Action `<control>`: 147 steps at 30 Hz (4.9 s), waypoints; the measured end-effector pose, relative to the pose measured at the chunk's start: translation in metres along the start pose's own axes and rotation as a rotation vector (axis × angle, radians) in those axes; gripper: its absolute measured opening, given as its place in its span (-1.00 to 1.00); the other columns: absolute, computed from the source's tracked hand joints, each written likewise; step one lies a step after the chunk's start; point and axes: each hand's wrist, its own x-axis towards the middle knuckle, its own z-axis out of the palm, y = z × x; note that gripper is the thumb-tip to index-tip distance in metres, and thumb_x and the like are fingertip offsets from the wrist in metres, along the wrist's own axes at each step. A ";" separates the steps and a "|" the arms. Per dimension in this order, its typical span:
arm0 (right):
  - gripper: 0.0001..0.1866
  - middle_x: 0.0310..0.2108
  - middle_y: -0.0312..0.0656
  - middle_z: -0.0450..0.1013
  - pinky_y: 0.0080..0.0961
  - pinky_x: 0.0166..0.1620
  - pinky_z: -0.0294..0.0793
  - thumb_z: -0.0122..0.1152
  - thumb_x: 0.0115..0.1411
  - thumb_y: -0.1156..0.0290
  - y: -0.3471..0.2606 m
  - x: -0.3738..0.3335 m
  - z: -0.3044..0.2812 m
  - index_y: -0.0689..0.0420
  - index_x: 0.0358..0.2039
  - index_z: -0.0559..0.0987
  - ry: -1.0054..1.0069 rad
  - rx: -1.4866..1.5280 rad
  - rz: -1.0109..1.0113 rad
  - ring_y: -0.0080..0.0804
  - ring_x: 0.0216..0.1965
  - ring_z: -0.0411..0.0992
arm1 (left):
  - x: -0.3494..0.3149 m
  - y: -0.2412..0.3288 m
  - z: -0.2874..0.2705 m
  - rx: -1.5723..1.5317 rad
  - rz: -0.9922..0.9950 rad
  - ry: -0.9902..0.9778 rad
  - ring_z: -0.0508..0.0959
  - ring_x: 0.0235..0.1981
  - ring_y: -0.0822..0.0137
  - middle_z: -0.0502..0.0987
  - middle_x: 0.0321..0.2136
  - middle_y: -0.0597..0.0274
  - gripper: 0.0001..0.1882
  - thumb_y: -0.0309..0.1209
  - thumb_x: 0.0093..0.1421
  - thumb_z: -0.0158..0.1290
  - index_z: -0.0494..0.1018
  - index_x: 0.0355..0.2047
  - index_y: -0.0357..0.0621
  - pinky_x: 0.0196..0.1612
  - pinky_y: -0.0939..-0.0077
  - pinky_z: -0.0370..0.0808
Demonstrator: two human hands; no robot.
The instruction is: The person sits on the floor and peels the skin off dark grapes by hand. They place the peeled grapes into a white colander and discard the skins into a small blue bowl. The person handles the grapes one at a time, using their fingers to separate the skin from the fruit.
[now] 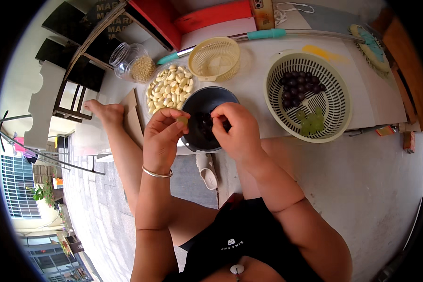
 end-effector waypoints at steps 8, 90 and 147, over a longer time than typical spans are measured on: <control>-0.82 -0.19 -0.18 0.46 -0.24 0.02 0.38 0.16 0.19 0.49 0.025 -0.024 0.047 0.18 -0.17 0.54 -0.066 0.288 0.111 -0.24 -0.07 0.43 | 0.050 0.006 0.136 0.661 0.105 -0.392 0.55 -0.21 0.51 0.56 -0.34 0.27 -0.78 -0.72 0.09 0.12 0.50 -0.23 -0.28 -0.12 0.58 0.51; -0.80 -0.06 -0.09 0.54 -0.14 0.02 0.42 0.32 -0.15 0.63 -0.001 -0.006 0.005 0.13 -0.46 0.54 0.087 -0.125 -0.198 -0.02 -0.04 0.46 | -0.009 -0.037 0.038 0.691 0.595 0.164 0.56 -0.19 0.29 0.50 -0.25 0.13 -0.65 -0.77 -0.14 0.27 0.52 -0.31 -0.25 -0.17 0.47 0.54; -0.82 0.00 -0.08 0.52 -0.16 0.10 0.40 0.28 -0.11 0.67 0.002 -0.004 0.002 0.16 -0.46 0.54 0.090 -0.027 -0.127 -0.02 0.05 0.43 | -0.003 -0.029 0.009 -0.344 -0.097 -0.217 0.60 -0.17 0.31 0.58 -0.17 0.14 -0.68 -0.72 0.15 0.15 0.48 -0.08 -0.23 -0.03 0.43 0.57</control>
